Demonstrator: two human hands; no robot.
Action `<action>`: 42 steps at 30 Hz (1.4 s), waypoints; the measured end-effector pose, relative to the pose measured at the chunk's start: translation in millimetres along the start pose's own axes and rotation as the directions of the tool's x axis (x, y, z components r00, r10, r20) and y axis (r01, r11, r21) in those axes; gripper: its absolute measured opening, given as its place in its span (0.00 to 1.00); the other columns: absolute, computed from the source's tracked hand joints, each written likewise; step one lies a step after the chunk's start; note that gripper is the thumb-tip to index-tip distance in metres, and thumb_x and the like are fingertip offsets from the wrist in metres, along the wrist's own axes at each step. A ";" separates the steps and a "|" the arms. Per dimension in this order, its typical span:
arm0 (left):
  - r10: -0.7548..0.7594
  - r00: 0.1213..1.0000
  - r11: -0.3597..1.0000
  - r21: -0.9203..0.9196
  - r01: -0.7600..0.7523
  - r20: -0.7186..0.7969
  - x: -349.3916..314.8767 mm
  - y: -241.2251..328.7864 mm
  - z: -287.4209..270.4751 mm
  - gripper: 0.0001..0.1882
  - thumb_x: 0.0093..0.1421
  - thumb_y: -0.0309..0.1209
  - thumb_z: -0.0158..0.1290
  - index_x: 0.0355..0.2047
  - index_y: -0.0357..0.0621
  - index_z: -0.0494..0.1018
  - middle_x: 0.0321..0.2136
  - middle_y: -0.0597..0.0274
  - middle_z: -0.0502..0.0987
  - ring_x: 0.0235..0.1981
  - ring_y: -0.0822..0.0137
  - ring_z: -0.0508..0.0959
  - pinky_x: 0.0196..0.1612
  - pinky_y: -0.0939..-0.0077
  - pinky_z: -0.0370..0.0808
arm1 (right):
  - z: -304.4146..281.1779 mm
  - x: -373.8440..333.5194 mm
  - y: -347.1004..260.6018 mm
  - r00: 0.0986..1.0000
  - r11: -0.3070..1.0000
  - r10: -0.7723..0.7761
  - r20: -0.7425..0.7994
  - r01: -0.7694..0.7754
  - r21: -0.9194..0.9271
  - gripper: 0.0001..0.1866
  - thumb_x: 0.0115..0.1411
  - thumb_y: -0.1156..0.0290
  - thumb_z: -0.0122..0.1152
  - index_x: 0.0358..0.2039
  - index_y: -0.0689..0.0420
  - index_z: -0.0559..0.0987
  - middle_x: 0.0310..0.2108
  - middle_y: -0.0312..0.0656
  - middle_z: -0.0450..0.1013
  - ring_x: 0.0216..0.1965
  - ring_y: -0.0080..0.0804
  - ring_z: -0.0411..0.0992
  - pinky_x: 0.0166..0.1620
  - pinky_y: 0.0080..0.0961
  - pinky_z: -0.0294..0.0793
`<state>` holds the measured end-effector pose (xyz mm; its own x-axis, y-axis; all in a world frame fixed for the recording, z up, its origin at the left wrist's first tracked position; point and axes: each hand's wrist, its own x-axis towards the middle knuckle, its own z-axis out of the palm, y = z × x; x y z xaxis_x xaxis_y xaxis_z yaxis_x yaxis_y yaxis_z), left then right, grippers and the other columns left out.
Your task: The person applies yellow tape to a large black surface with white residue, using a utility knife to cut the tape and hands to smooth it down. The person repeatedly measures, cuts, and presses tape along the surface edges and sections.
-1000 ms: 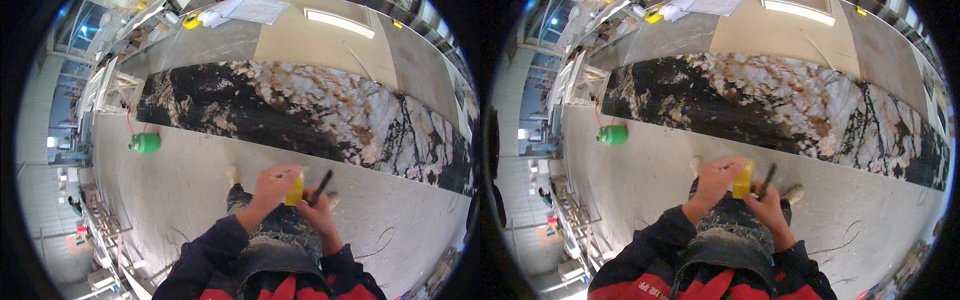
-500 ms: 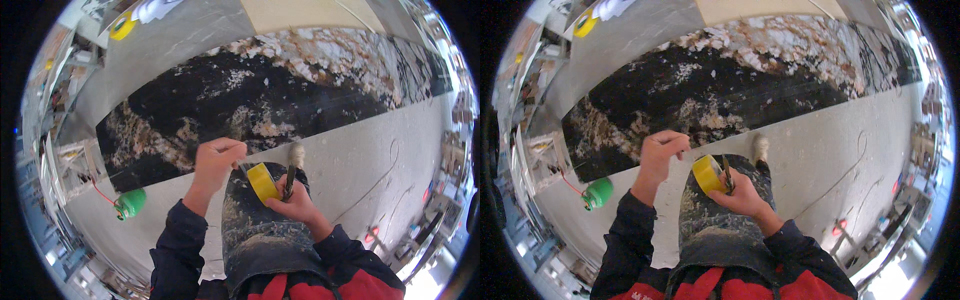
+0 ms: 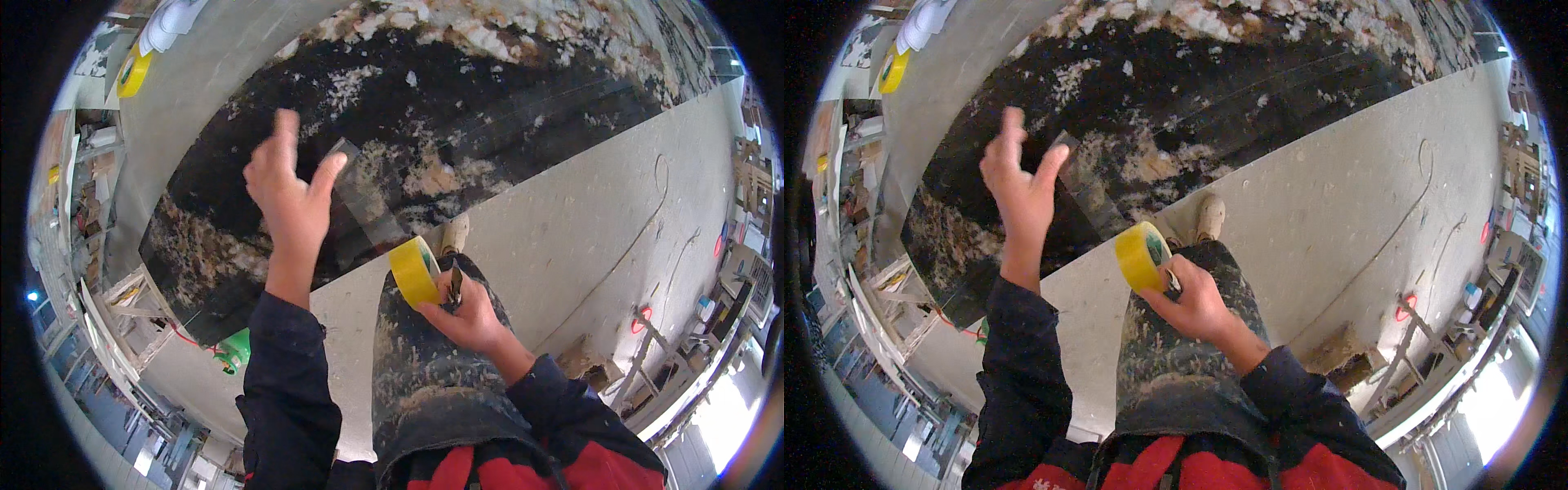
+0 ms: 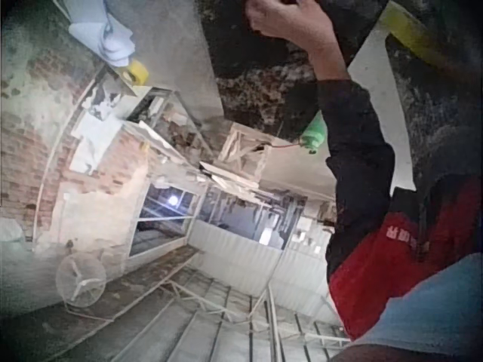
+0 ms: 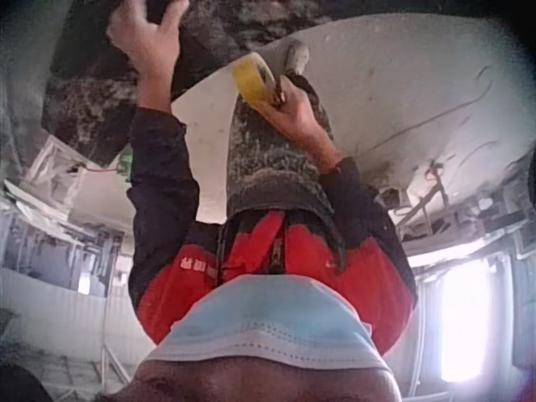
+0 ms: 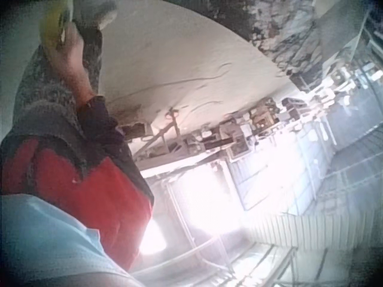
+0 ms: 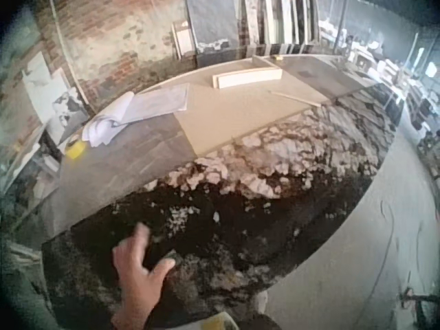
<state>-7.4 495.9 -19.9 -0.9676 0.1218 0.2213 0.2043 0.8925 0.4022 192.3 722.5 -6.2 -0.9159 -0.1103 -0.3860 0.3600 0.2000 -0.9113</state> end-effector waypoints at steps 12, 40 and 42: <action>0.402 0.905 0.891 0.168 -0.421 0.138 60.8 38.6 36.7 0.40 0.68 0.55 0.51 0.70 0.40 0.62 0.70 0.47 0.62 0.73 0.43 0.58 0.71 0.34 0.52 | 13.5 21.4 53.7 0.988 0.988 -0.152 -0.042 0.153 0.018 0.19 0.53 0.71 0.74 0.42 0.59 0.76 0.52 0.55 0.77 0.51 0.55 0.76 0.54 0.41 0.76; -0.632 0.697 0.179 -0.812 0.555 0.338 -177.2 95.7 37.3 0.29 0.62 0.28 0.62 0.60 0.32 0.63 0.53 0.45 0.74 0.56 0.57 0.75 0.61 0.61 0.72 | -108.8 31.5 -78.9 0.972 0.892 -0.025 0.232 0.126 -0.434 0.10 0.64 0.70 0.64 0.42 0.59 0.76 0.29 0.37 0.71 0.31 0.33 0.72 0.35 0.31 0.70; -0.627 0.698 -0.089 -0.922 0.376 0.345 -165.2 102.4 43.8 0.28 0.65 0.27 0.60 0.60 0.32 0.62 0.53 0.45 0.75 0.53 0.61 0.77 0.59 0.63 0.74 | -105.7 44.7 -103.1 0.900 0.729 -0.116 0.421 0.365 -0.579 0.11 0.64 0.70 0.64 0.45 0.59 0.78 0.30 0.43 0.74 0.33 0.43 0.75 0.37 0.36 0.72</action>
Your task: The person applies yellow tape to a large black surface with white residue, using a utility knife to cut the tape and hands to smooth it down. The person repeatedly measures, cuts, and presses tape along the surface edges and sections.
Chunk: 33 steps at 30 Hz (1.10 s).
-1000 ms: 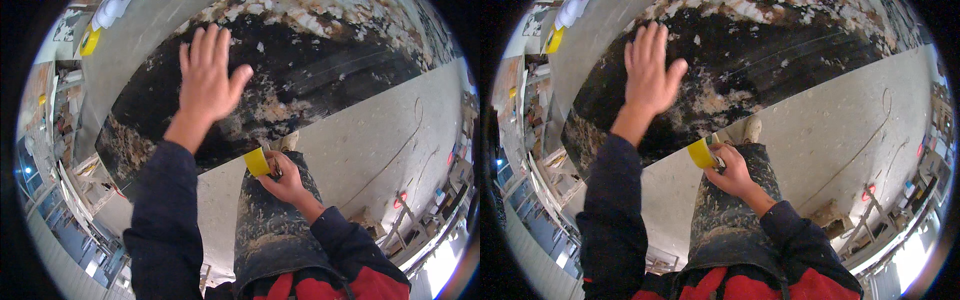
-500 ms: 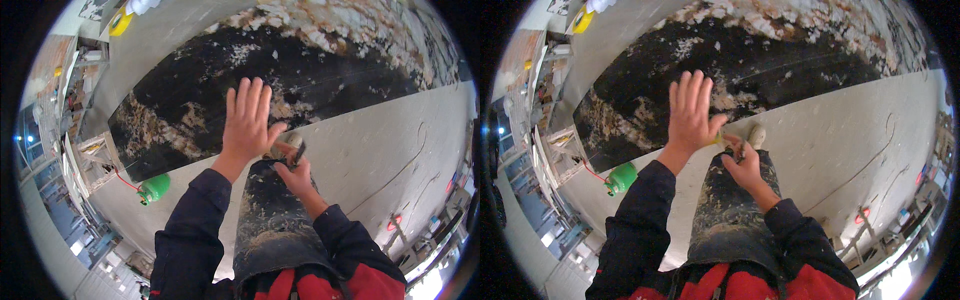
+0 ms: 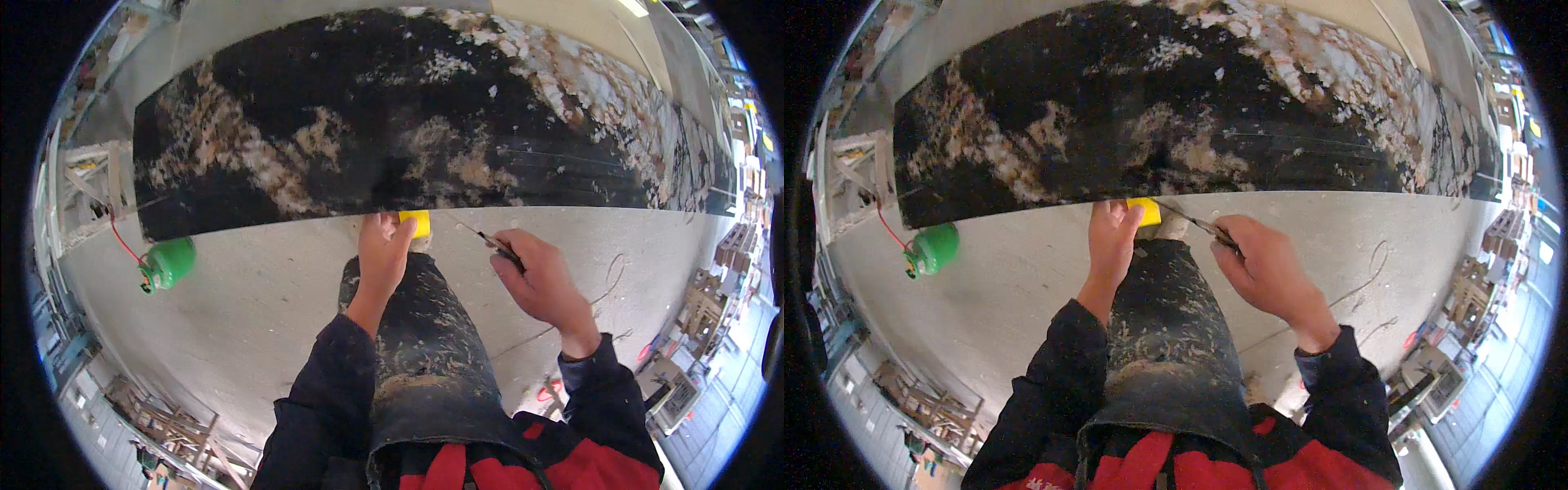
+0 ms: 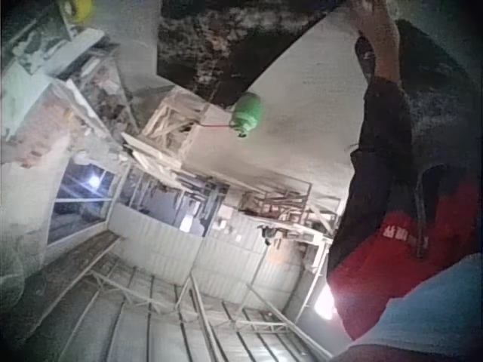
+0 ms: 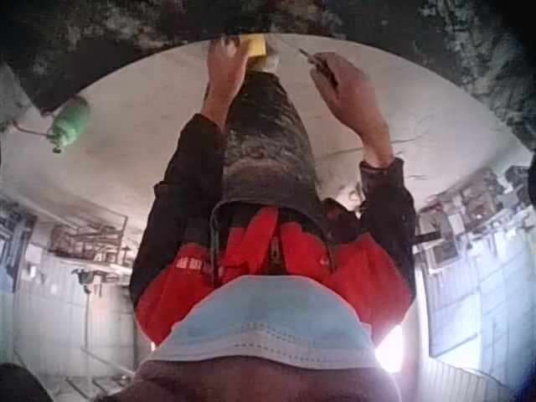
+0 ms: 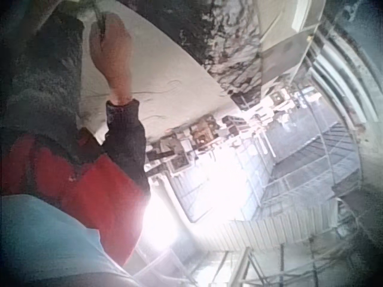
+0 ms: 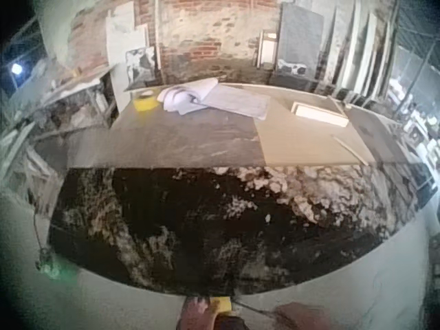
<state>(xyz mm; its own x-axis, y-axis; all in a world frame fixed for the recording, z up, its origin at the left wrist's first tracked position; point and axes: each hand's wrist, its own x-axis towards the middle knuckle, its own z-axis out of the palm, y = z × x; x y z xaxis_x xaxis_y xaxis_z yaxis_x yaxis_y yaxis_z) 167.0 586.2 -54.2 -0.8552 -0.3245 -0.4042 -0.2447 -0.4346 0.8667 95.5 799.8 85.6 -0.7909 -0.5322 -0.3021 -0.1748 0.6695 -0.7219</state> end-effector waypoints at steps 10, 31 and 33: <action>-0.314 0.948 0.907 0.282 0.314 -0.046 -19.4 19.1 -1.7 0.17 0.71 0.39 0.54 0.46 0.36 0.80 0.35 0.60 0.82 0.35 0.71 0.81 0.41 0.76 0.78 | -6.8 58.6 -39.6 0.946 0.704 -0.157 0.283 0.308 -0.640 0.06 0.60 0.70 0.62 0.37 0.55 0.80 0.30 0.43 0.77 0.33 0.46 0.79 0.36 0.43 0.78; -0.409 0.912 0.901 0.151 0.407 -0.023 -68.9 97.8 -51.7 0.18 0.70 0.37 0.58 0.53 0.39 0.82 0.35 0.64 0.82 0.37 0.73 0.80 0.40 0.76 0.78 | 78.9 -42.5 -27.0 0.965 0.926 0.261 -0.007 -0.248 0.284 0.23 0.55 0.69 0.77 0.50 0.62 0.80 0.43 0.41 0.81 0.39 0.28 0.76 0.47 0.28 0.75; -0.222 0.974 0.879 0.440 0.181 0.043 -68.3 138.6 -86.6 0.16 0.68 0.36 0.59 0.51 0.42 0.83 0.33 0.62 0.81 0.35 0.69 0.79 0.40 0.72 0.76 | 147.3 -18.8 -91.6 0.971 0.637 0.230 0.065 -0.201 0.744 0.24 0.57 0.72 0.74 0.54 0.62 0.80 0.44 0.39 0.80 0.40 0.25 0.73 0.48 0.26 0.74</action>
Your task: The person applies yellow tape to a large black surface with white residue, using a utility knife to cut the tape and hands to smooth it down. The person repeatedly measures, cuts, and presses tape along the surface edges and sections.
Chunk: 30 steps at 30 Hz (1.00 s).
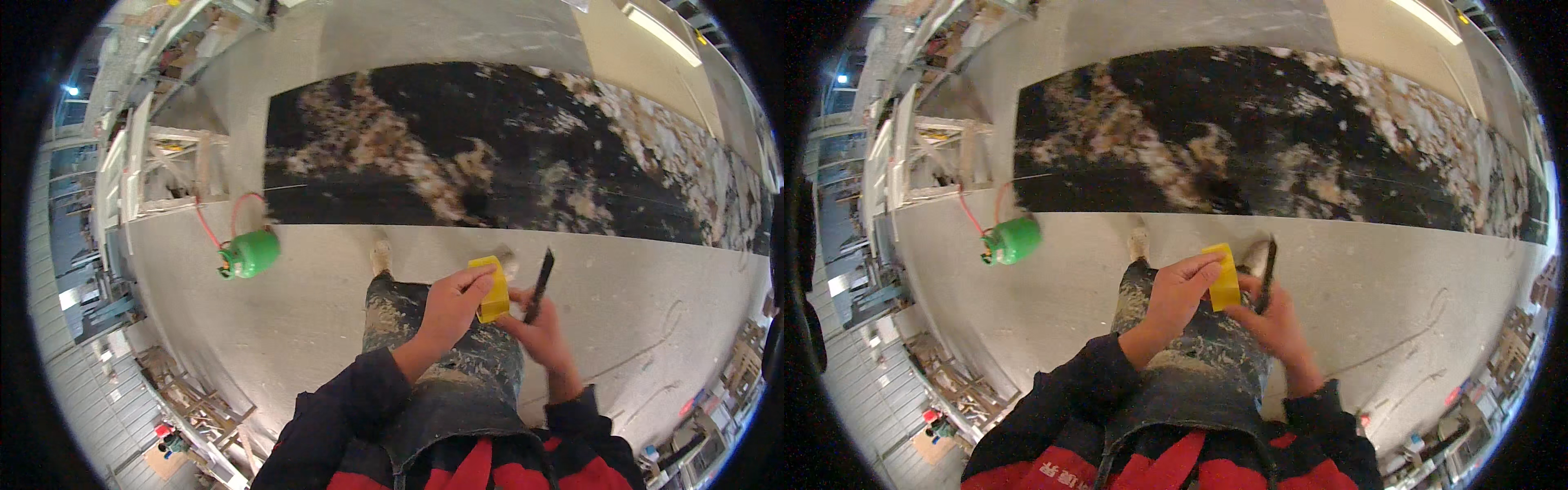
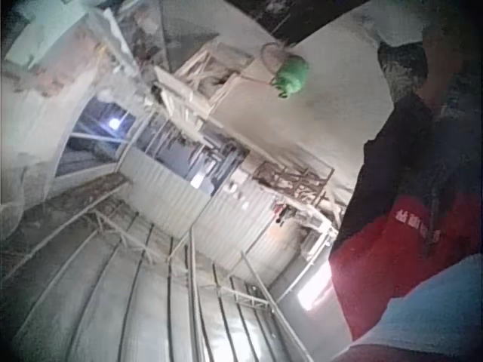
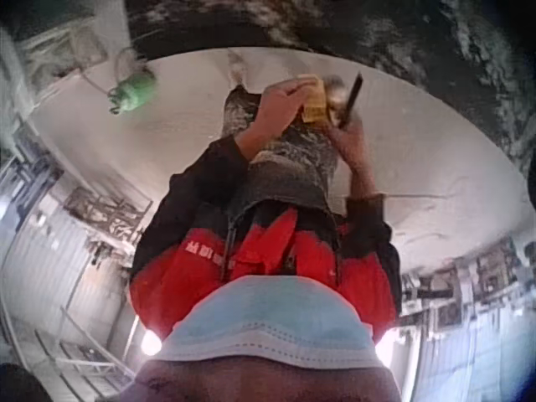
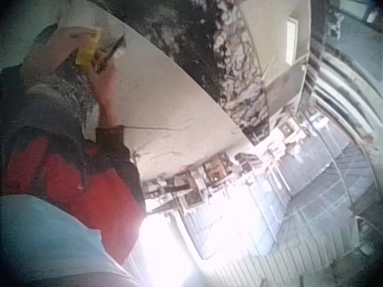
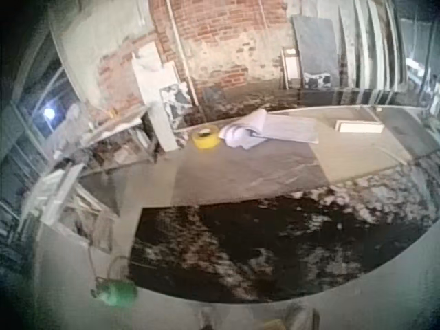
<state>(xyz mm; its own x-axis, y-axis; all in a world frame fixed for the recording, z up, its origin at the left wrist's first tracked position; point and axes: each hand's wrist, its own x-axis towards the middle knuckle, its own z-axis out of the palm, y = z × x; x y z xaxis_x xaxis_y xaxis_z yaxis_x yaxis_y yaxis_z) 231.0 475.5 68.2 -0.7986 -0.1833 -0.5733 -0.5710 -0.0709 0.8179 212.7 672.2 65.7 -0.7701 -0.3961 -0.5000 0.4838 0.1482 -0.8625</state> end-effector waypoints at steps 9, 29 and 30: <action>0.336 0.919 0.815 0.425 -0.393 0.205 55.0 25.1 -260.5 0.07 0.57 0.32 0.64 0.34 0.47 0.87 0.30 0.59 0.82 0.39 0.58 0.77 0.47 0.64 0.72 | 228.7 80.2 12.5 0.994 0.993 -0.102 0.043 0.105 -0.057 0.17 0.60 0.77 0.71 0.31 0.53 0.66 0.30 0.31 0.72 0.33 0.18 0.70 0.36 0.22 0.69; 0.812 0.462 0.014 0.780 -0.625 0.356 276.9 35.1 -458.8 0.25 0.59 0.42 0.68 0.54 0.47 0.80 0.51 0.56 0.78 0.51 0.50 0.75 0.54 0.53 0.71 | 453.8 121.0 67.9 0.943 0.998 -0.043 -0.331 0.025 -0.057 0.14 0.61 0.68 0.74 0.37 0.56 0.74 0.31 0.41 0.73 0.30 0.32 0.68 0.36 0.30 0.70; 0.837 0.463 -0.016 0.860 -0.509 0.290 280.3 35.6 -455.9 0.31 0.59 0.45 0.67 0.59 0.45 0.75 0.55 0.53 0.76 0.55 0.48 0.74 0.56 0.50 0.70 | 455.9 124.8 71.8 0.937 0.996 -0.061 -0.344 0.037 -0.076 0.15 0.61 0.66 0.73 0.37 0.57 0.73 0.30 0.44 0.72 0.29 0.35 0.69 0.35 0.32 0.71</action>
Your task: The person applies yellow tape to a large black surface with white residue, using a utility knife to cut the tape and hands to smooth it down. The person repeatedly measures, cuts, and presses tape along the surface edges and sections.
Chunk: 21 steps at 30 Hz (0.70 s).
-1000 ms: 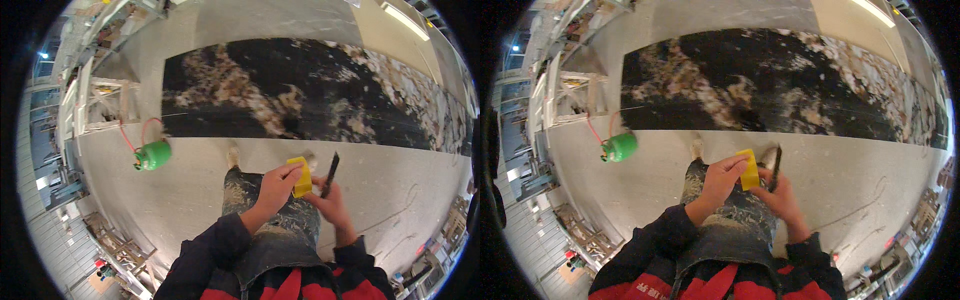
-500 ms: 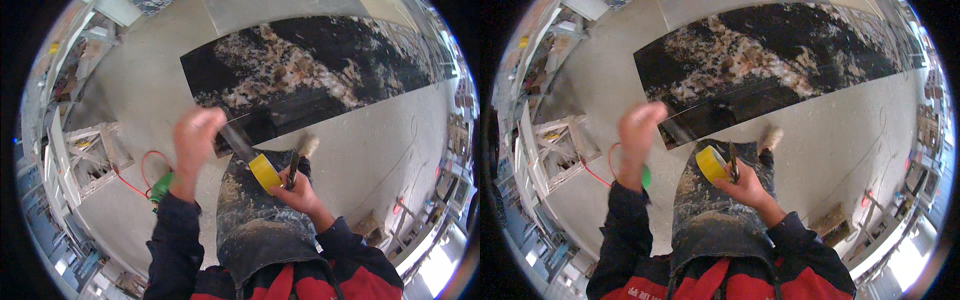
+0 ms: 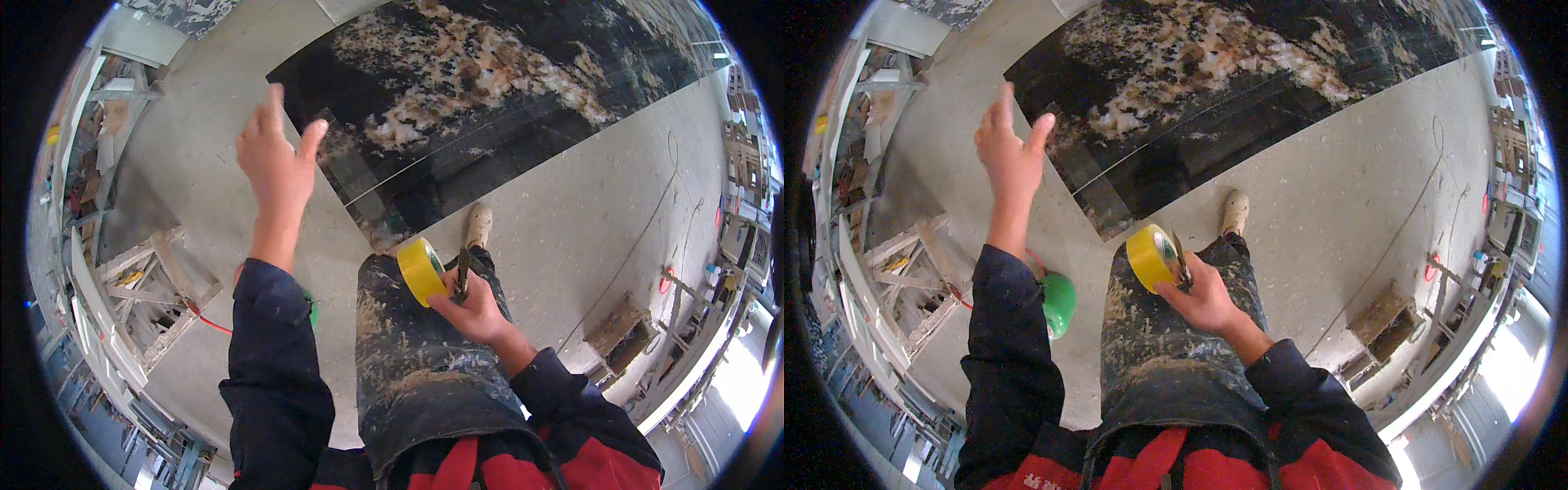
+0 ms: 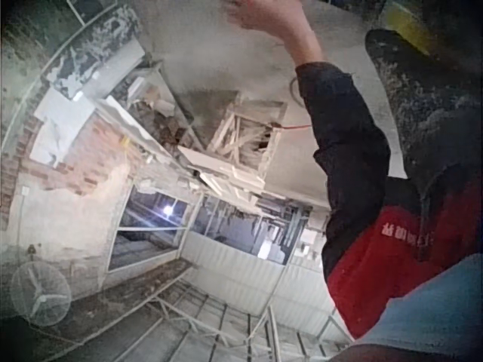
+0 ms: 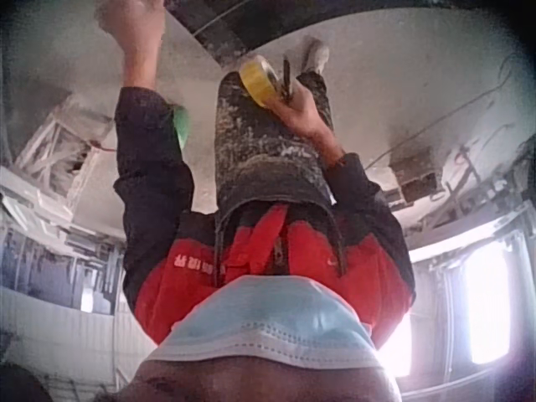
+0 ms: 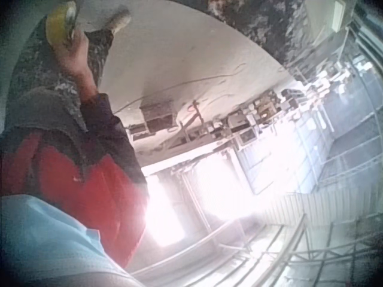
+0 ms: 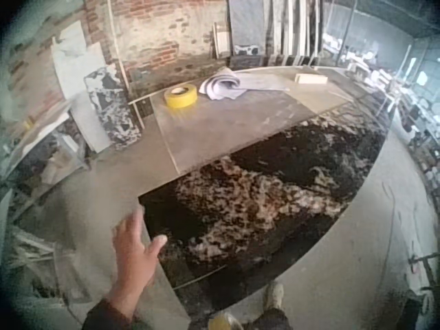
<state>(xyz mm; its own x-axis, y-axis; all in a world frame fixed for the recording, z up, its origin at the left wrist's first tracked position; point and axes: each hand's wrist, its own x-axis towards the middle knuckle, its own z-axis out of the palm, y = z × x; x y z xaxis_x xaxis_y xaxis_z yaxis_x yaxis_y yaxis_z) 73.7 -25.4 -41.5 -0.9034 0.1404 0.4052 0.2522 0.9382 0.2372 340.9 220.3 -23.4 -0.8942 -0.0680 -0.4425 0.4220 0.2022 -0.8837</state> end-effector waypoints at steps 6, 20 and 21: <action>0.398 0.881 0.888 -0.349 -0.300 0.256 -17.5 108.4 -29.4 0.42 0.55 0.49 0.65 0.63 0.37 0.67 0.63 0.43 0.67 0.63 0.38 0.67 0.62 0.33 0.61 | 12.2 10.6 24.5 0.996 0.997 -0.057 -0.066 0.060 0.045 0.17 0.59 0.64 0.74 0.36 0.58 0.72 0.29 0.48 0.72 0.29 0.39 0.69 0.36 0.36 0.72; 0.383 0.918 0.924 -0.041 -0.381 0.106 34.0 65.1 31.3 0.38 0.70 0.53 0.50 0.70 0.38 0.61 0.72 0.44 0.60 0.73 0.40 0.57 0.72 0.32 0.49 | 12.2 15.3 38.3 0.992 0.983 -0.095 -0.081 0.106 0.152 0.16 0.59 0.66 0.73 0.38 0.59 0.75 0.29 0.43 0.73 0.31 0.33 0.69 0.40 0.32 0.73; 0.405 0.903 0.913 -0.107 -0.393 0.144 11.3 84.8 15.0 0.39 0.68 0.52 0.53 0.70 0.39 0.61 0.72 0.43 0.59 0.74 0.40 0.56 0.72 0.32 0.48 | 13.3 13.7 38.6 0.991 0.978 -0.096 -0.095 0.112 0.179 0.16 0.59 0.66 0.73 0.39 0.60 0.76 0.30 0.43 0.73 0.31 0.32 0.70 0.40 0.32 0.73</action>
<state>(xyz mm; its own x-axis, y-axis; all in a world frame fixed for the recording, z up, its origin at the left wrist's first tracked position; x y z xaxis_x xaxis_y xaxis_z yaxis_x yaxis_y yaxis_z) 79.6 60.5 -30.0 -0.7633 0.5526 0.3347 0.6225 0.7678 0.1519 346.9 214.1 -65.6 -0.9407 0.0063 -0.3393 0.3393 0.0156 -0.9405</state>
